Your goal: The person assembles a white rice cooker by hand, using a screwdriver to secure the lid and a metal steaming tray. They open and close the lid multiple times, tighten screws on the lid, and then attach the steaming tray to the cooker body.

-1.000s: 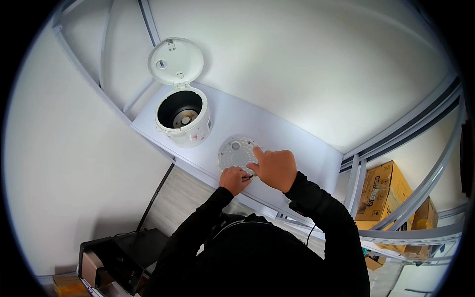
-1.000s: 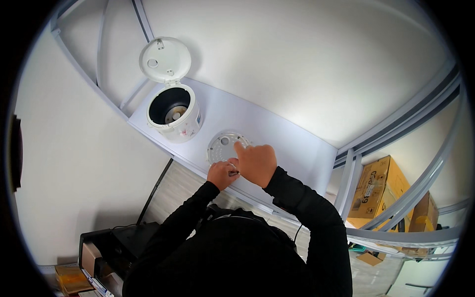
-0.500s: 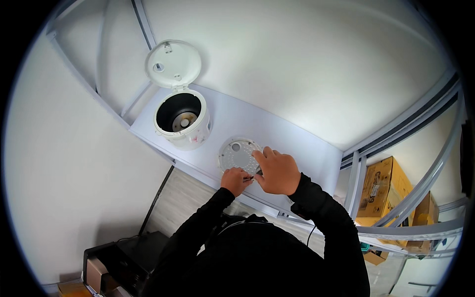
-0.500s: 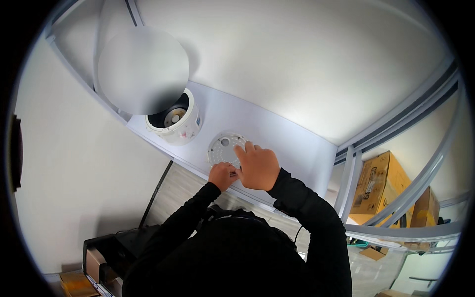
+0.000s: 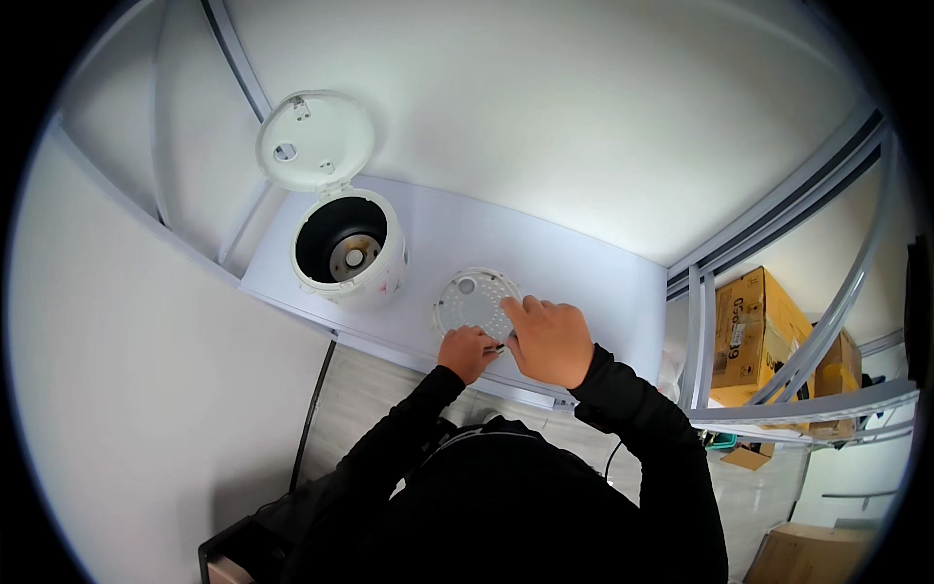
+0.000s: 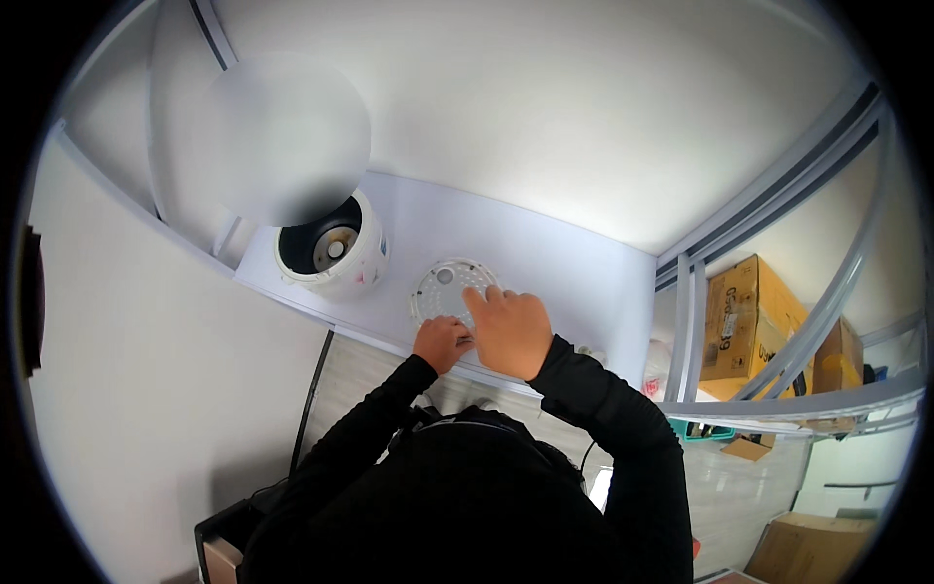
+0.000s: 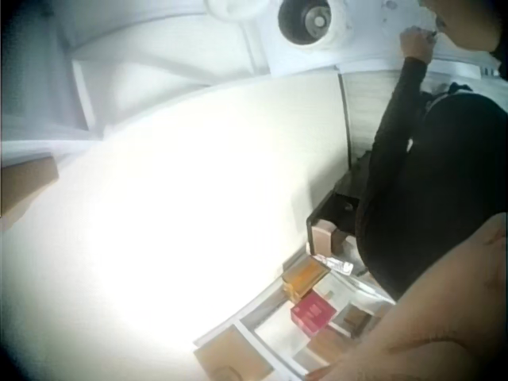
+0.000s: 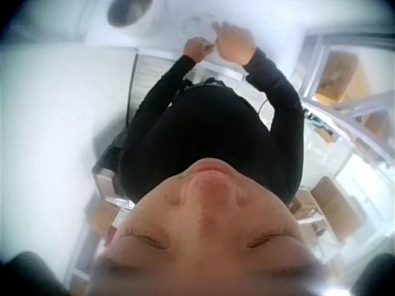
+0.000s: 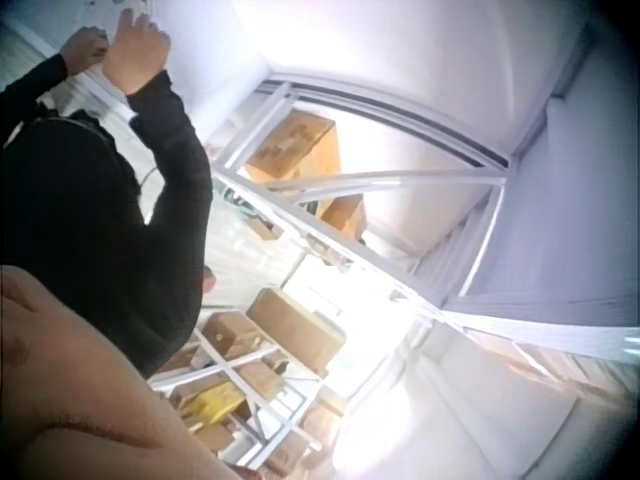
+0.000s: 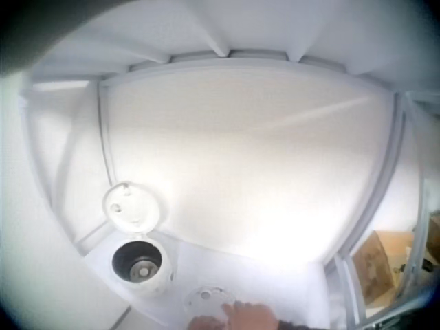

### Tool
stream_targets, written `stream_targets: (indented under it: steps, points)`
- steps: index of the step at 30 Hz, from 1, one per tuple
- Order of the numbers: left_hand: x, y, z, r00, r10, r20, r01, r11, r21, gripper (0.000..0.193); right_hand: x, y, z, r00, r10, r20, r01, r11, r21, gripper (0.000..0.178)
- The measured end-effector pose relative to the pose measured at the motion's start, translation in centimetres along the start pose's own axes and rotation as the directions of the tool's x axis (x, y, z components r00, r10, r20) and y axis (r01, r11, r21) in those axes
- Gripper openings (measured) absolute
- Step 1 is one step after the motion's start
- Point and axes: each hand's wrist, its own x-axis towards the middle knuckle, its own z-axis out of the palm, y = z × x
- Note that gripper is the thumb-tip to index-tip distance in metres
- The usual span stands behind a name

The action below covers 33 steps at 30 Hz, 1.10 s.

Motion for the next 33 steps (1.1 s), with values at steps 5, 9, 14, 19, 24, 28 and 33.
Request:
stream_targets:
  steps: [5,9,14,19,24,28,33]
  points:
    - [0.6,-2.0,-0.9,0.994,0.081,0.071,-0.081,0.997,-0.007,0.013,1.7,-1.9,0.2,0.892,0.32,0.318,-0.287,0.946,-0.147,0.043]
    - [1.0,-3.0,-1.7,0.984,0.128,0.127,-0.126,0.992,-0.026,0.015,1.7,-2.9,0.0,0.983,0.183,0.019,-0.182,0.982,-0.055,0.034]
    - [1.7,-4.3,-2.7,0.961,0.207,0.186,-0.197,0.978,-0.071,0.015,2.3,-3.7,0.8,0.908,0.373,0.191,-0.345,0.924,-0.164,0.042]
    - [2.0,-5.4,-3.4,0.939,0.244,0.243,-0.23,0.969,-0.086,0.015,3.7,-5.8,-0.2,0.768,0.551,0.327,-0.52,0.834,-0.185,0.041]
    - [2.2,-5.7,-3.7,0.923,0.276,0.268,-0.255,0.96,-0.112,0.015,2.6,-6.4,0.2,0.911,0.404,0.079,-0.394,0.912,-0.117,0.034]
    - [2.3,-6.1,-4.0,0.916,0.302,0.266,-0.277,0.952,-0.126,0.015,3.1,-6.8,1.2,0.809,0.579,0.103,-0.564,0.813,-0.145,0.033]
    - [2.1,-6.2,-4.8,0.912,0.319,0.256,-0.311,0.948,-0.075,0.016,2.9,-7.2,0.7,0.776,0.631,0.009,-0.628,0.774,-0.078,0.032]
